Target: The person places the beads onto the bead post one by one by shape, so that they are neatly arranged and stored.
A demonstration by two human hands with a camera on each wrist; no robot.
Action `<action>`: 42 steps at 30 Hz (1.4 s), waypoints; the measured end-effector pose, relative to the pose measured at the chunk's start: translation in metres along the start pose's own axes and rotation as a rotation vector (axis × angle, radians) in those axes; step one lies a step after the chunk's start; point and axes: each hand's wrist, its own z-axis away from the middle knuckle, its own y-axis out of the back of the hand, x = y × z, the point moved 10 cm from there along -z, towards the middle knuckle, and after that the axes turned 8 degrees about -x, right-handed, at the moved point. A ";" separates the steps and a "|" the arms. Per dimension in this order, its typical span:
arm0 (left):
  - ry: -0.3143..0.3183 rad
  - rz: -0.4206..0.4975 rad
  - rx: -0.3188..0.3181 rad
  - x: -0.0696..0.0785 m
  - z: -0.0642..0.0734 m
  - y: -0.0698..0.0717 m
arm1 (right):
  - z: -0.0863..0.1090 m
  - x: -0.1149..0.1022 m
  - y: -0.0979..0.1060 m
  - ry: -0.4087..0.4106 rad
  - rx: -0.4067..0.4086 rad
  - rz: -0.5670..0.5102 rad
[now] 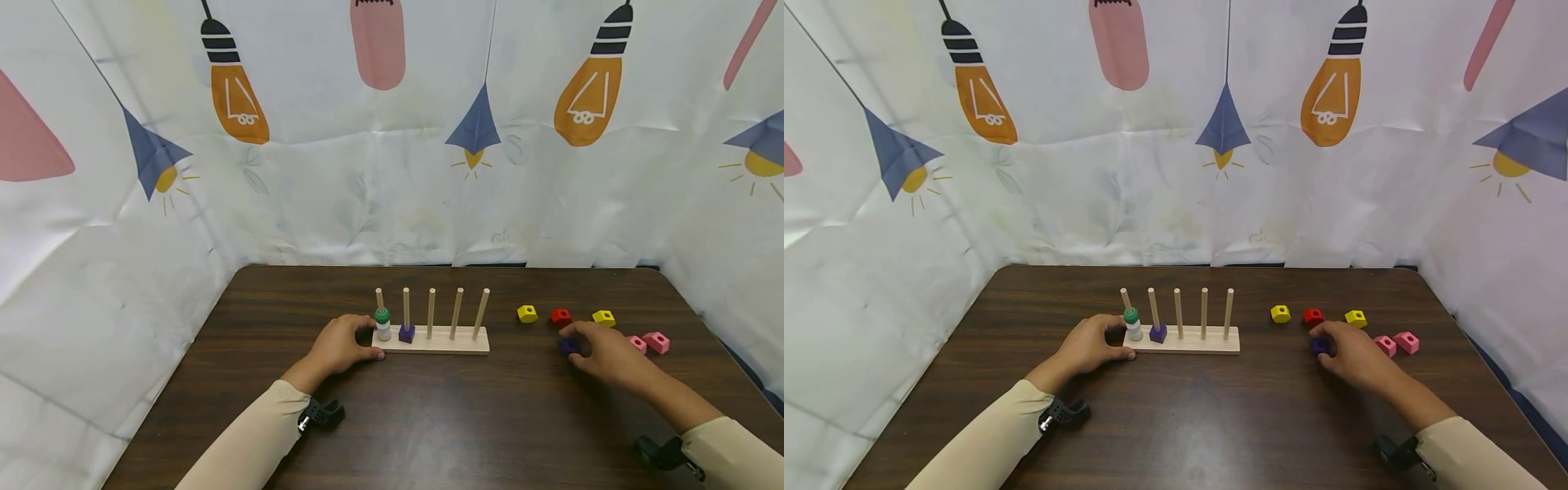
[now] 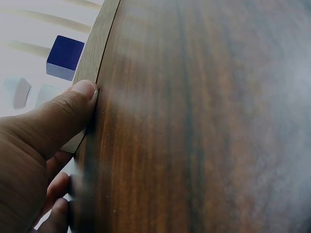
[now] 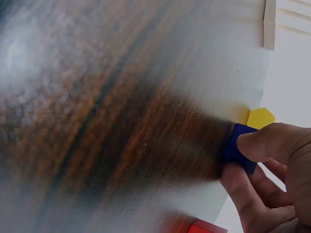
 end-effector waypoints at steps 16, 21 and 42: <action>-0.022 0.009 0.020 0.001 0.001 -0.002 | -0.001 -0.012 0.009 0.049 0.060 -0.014; -0.014 0.002 0.017 0.000 0.001 -0.001 | -0.003 -0.024 0.024 0.082 0.081 -0.034; -0.026 -0.007 0.020 0.000 -0.001 0.000 | -0.009 -0.074 0.073 0.163 0.115 0.010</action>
